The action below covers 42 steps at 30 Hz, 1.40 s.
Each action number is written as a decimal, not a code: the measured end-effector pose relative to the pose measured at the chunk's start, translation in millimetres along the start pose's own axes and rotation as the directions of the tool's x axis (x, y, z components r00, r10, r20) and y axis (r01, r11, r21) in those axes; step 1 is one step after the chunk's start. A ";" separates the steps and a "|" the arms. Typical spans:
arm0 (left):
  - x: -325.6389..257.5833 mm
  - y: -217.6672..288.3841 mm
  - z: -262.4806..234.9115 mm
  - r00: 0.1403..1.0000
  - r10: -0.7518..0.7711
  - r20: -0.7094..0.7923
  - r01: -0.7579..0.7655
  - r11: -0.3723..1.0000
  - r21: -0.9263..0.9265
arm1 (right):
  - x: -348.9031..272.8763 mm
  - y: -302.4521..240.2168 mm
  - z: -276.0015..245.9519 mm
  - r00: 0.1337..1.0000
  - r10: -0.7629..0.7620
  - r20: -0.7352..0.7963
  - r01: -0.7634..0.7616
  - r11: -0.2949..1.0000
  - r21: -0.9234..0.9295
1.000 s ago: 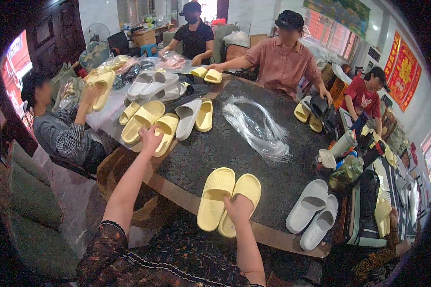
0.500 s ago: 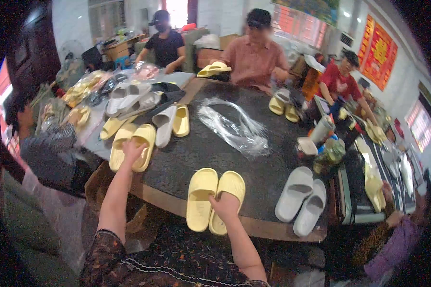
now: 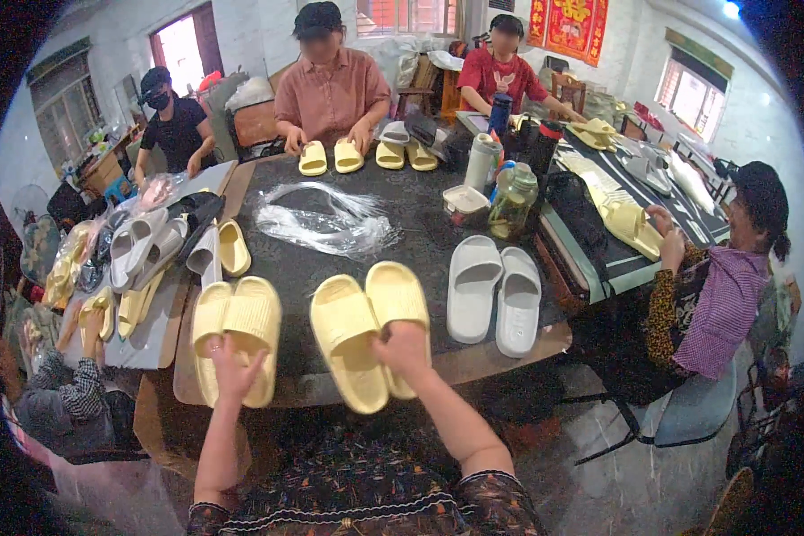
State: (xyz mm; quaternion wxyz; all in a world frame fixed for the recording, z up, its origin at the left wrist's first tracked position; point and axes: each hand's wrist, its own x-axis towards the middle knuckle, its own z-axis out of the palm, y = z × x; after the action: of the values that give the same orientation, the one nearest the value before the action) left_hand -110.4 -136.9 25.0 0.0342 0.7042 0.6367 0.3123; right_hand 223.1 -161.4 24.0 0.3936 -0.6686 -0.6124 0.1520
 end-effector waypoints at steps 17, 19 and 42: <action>-17.1 109.8 67.7 0.882 0.273 0.385 -0.284 0.958 -0.030 | 102.9 119.5 -160.1 0.867 0.266 -0.422 -0.420 0.845 -0.331; -21.7 99.4 65.8 0.894 0.324 0.308 -0.319 0.945 -0.067 | 87.6 80.3 -125.5 0.800 -0.003 -0.600 -0.402 0.739 -0.540; -1.3 84.8 18.8 0.854 0.357 0.379 -0.220 0.907 -0.359 | 111.2 -25.5 107.2 0.972 -0.142 0.189 0.132 0.989 0.065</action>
State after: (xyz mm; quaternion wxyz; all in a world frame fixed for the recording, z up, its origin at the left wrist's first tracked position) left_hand -27.0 -147.4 47.2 0.2351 0.8307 0.4429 0.2420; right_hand 154.5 -22.1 4.1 0.3591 -0.5966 -0.6880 0.2045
